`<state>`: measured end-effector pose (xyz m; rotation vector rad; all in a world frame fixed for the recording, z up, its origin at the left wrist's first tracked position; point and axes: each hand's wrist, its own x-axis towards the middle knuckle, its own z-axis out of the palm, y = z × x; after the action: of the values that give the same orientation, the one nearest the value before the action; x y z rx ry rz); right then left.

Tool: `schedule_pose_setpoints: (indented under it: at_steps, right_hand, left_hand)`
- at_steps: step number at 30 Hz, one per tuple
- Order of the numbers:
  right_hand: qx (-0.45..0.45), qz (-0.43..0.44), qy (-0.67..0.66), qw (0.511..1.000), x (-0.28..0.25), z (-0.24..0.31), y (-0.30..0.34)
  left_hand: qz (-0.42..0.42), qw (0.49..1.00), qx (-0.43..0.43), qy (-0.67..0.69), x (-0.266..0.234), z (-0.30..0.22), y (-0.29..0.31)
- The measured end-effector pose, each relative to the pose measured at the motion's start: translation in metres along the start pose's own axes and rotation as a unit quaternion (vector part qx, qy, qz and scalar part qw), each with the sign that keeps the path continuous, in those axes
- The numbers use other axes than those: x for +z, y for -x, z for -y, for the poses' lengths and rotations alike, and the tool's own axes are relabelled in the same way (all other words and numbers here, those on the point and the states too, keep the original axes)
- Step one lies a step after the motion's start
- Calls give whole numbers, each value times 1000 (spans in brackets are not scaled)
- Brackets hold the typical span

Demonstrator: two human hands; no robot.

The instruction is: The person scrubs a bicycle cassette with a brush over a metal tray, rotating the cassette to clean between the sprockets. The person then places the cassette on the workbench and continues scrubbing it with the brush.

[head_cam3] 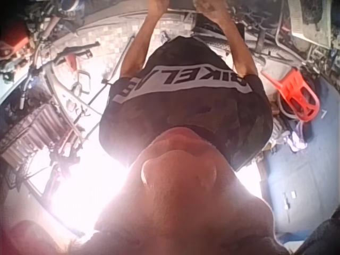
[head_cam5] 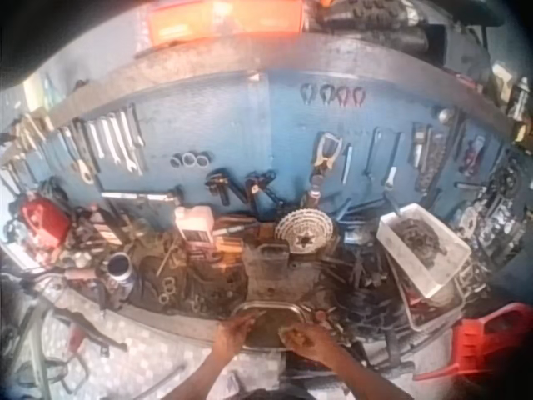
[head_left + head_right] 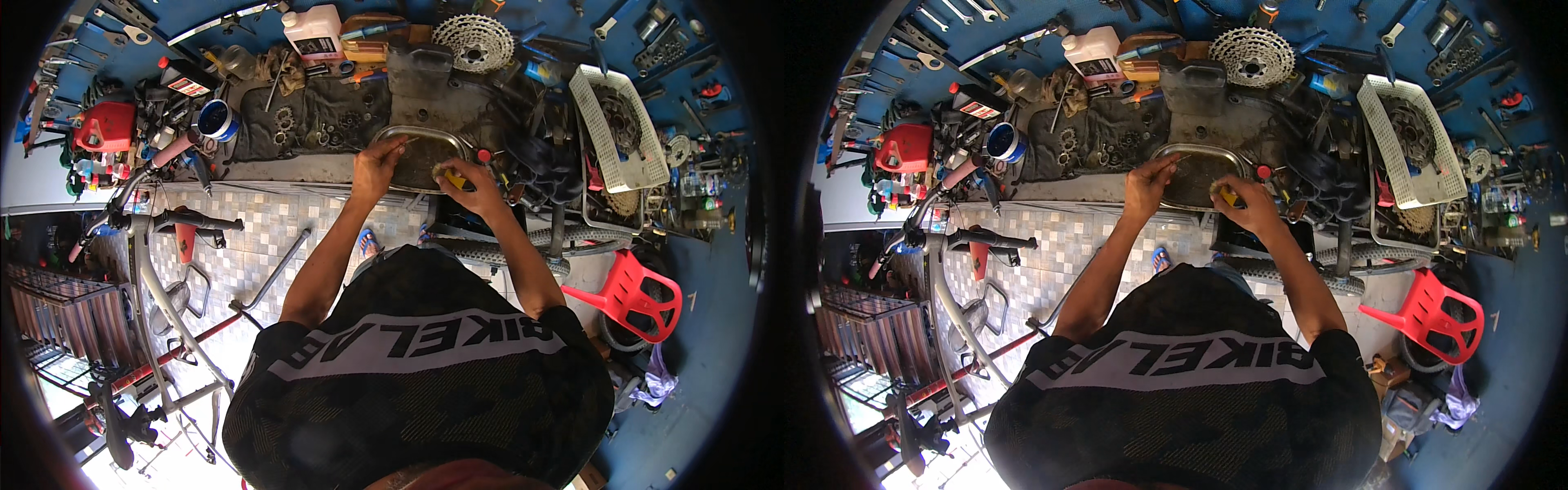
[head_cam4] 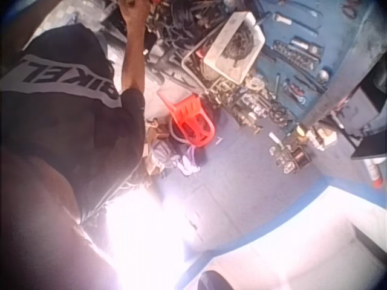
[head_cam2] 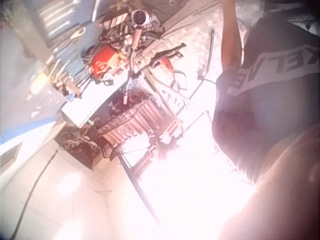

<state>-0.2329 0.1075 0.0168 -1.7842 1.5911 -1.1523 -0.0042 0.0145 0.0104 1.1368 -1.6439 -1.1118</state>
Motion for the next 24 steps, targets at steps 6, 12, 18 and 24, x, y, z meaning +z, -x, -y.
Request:
schedule_pose_setpoints:
  at_steps: [6, 12, 18, 24]
  right_hand:
    - [199, -27, -50, 978, -4, 33, -34]
    - [101, -125, -89, 983, 23, 36, -42]
    - [104, -107, -142, 979, 29, 46, -45]
    - [138, -101, -143, 975, 22, 63, -43]
  left_hand:
    - [-26, 989, 93, -115, 1, 4, -1]
    - [-59, 977, 131, -156, 1, -11, -6]
    - [-48, 966, 141, -210, 0, -5, -7]
    - [-64, 969, 147, -190, 5, -6, -5]
